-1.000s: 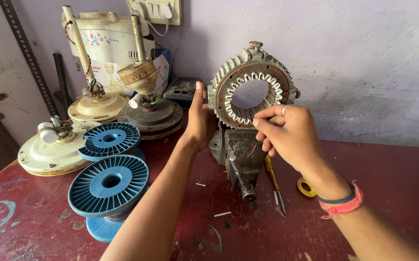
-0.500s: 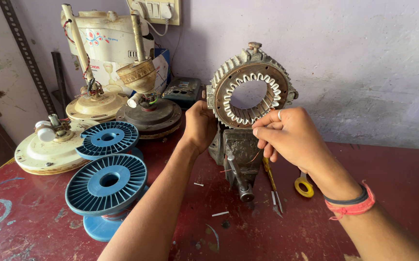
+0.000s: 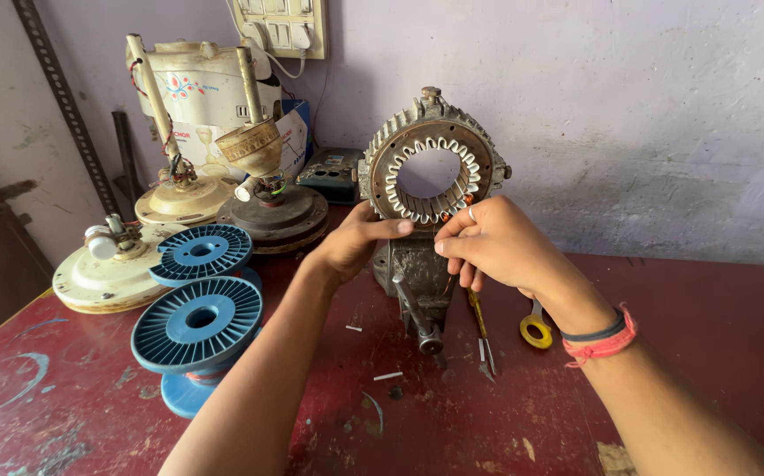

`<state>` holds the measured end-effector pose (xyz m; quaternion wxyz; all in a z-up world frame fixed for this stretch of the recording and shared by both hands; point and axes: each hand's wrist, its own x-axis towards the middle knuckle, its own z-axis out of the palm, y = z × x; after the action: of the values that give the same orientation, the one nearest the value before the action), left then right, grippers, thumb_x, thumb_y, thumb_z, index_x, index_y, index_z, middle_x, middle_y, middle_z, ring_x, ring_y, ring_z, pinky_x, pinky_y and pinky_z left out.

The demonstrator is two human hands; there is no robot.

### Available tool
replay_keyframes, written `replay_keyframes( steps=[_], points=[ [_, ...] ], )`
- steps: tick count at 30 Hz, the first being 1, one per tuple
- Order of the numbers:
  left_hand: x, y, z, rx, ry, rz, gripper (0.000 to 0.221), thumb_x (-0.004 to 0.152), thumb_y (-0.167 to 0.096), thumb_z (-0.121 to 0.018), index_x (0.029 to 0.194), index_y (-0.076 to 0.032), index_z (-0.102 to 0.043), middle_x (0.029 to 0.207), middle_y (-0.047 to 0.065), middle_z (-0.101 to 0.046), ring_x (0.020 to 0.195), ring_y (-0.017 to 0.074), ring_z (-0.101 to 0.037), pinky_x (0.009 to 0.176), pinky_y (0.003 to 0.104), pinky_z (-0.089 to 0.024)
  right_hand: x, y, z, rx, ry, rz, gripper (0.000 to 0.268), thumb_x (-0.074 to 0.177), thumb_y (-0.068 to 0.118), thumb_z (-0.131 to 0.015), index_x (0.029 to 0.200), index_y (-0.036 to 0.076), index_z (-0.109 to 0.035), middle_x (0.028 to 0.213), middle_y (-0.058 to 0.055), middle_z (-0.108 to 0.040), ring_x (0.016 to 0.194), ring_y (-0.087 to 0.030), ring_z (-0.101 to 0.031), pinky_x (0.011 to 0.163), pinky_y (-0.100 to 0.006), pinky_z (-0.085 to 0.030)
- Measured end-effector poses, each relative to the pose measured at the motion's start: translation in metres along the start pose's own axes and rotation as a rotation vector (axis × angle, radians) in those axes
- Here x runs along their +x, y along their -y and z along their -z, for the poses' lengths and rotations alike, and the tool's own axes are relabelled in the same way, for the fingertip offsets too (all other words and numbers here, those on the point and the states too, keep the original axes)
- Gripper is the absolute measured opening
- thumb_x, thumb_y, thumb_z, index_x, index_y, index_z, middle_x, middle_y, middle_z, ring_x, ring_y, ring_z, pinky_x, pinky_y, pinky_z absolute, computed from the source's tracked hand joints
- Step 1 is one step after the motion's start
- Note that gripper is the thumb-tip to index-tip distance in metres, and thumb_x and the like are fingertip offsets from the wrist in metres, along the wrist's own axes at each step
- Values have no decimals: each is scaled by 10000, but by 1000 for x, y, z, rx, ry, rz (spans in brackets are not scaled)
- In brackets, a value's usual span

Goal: The person winds copper wire into the slots of a motor armature held in a bench vise. They use a yellow-handled screwdriver to push the wire into place and adjust the winding. The person also handles a blue spool of copper wire and uses scissors to cut the wire.

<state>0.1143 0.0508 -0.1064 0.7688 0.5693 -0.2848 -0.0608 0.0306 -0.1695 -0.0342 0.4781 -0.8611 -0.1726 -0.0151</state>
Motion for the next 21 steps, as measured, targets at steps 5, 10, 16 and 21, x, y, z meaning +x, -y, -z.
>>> replay_keyframes(
  steps=[5,10,16,21],
  points=[
    [-1,3,-24,-131,-94,-73,454,777,-42,-812,1188,17,-627,1066,104,-725,975,203,-708,930,386,-576,-2,3,2,-24,27,-3,207,855,73,-688,957,-103,-724,678,-150,-726,485,-188,-680,400,-302,-536],
    [3,10,-22,-153,-130,-158,431,748,38,-832,1130,0,-636,1020,103,-737,967,205,-713,959,380,-572,-3,1,2,-59,25,-5,192,857,68,-688,948,-97,-728,672,-151,-728,484,-187,-684,396,-297,-535],
    [4,9,-16,-125,-86,-147,349,764,70,-811,1081,2,-681,982,92,-766,923,183,-734,928,365,-596,-5,7,1,-36,29,-32,182,849,41,-694,944,-111,-725,666,-162,-713,472,-196,-663,387,-302,-512],
    [3,11,-12,-101,-41,-168,302,790,74,-802,1074,24,-711,999,112,-772,905,178,-741,885,347,-612,-20,29,-5,-123,81,-13,169,841,54,-698,959,-63,-671,650,-147,-724,473,-184,-678,398,-305,-530]
  ],
)
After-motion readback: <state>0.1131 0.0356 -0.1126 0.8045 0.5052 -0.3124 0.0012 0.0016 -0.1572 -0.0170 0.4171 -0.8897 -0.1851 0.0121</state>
